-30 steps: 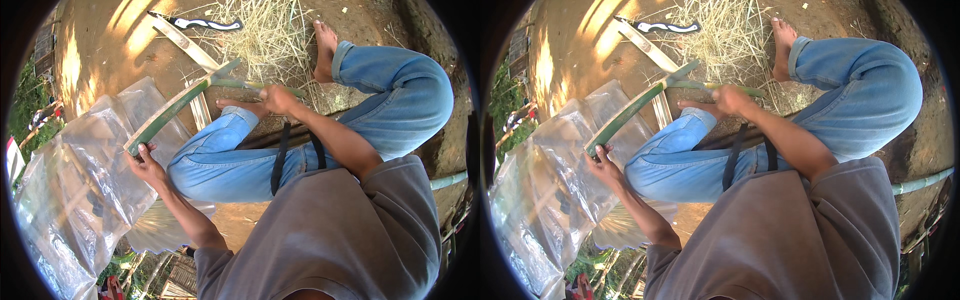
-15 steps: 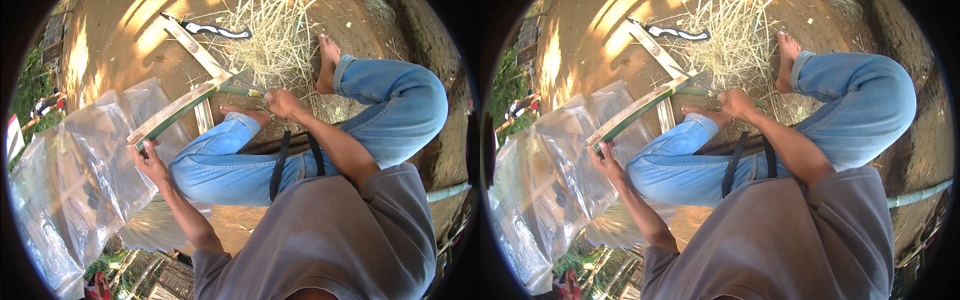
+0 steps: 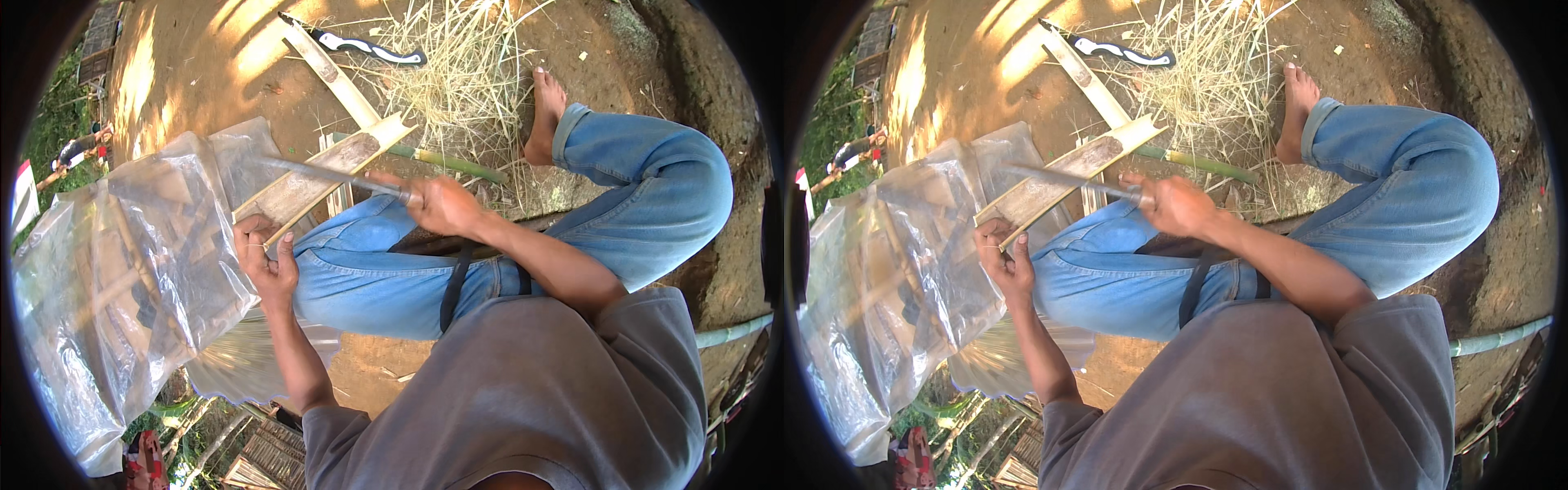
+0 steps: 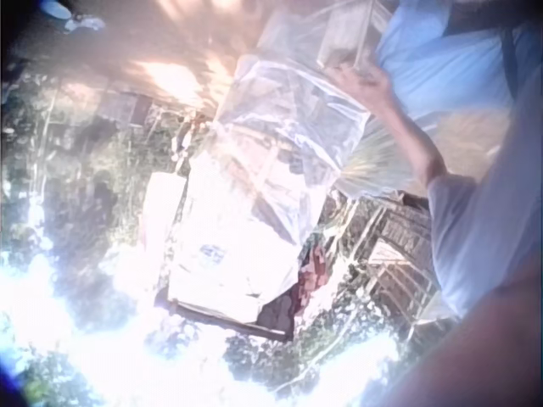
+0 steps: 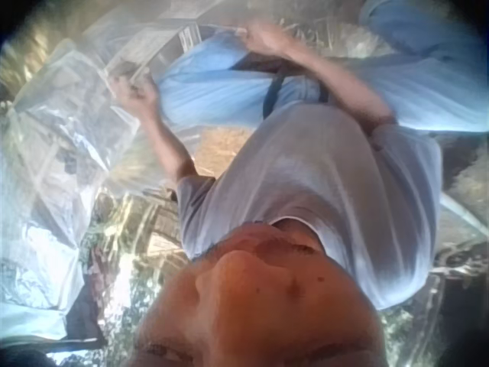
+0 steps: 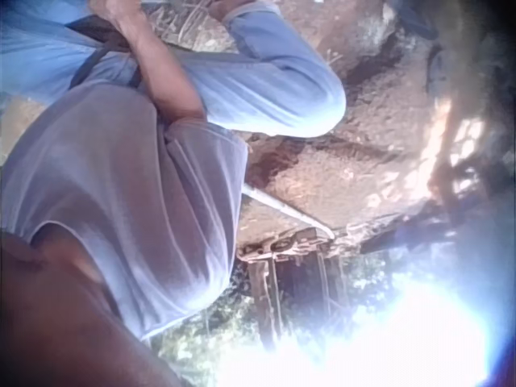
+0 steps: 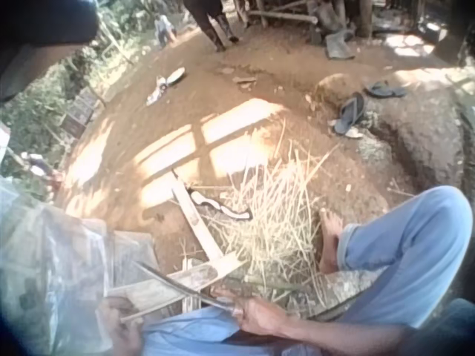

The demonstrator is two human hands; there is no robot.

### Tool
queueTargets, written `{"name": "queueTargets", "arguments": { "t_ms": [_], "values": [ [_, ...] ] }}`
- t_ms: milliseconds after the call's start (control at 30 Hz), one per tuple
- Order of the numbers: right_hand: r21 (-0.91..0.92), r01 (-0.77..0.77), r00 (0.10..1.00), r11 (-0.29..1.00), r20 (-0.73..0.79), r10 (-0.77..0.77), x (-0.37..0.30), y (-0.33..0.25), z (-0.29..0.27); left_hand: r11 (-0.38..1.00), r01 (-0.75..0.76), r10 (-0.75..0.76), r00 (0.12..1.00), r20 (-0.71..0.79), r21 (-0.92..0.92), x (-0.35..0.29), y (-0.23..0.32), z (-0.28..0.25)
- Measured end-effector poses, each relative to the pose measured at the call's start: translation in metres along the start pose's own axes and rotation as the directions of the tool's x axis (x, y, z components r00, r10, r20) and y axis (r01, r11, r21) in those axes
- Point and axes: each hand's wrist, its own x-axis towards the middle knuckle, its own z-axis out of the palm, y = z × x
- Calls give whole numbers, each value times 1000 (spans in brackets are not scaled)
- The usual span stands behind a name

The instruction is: The person sits on the ground and uses a knife to shave the outer layer off a piece of bamboo. They hold the bamboo with one hand and scrape the blade along its length to remove the green skin, revealing the lighter wood underneath.

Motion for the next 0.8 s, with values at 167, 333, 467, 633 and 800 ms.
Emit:
{"name": "queueTargets", "arguments": {
  "t_ms": [167, 333, 467, 633, 800],
  "values": [
    [-3, -150, 986, 989, 69, 150, 12, 33, -4, 998, 23, -27, 998, -65, -61, -2, 0, 6],
    [22, -322, 946, 947, 56, 320, 18, 50, -3, 999, -15, 11, 997, -70, -48, 3, -8, 4],
    [-176, -384, 923, 906, -67, 379, 33, 92, -6, 999, -50, 49, 984, -170, -4, 0, -17, 10],
    [-32, -168, 986, 985, -16, 167, 14, 42, 3, 986, -71, 126, 907, -402, 150, 7, -11, 28],
    [-16, -56, 998, 998, -12, 56, 10, 17, -1, 983, 103, -152, 917, -368, -150, 18, 3, 27]
  ]
}}
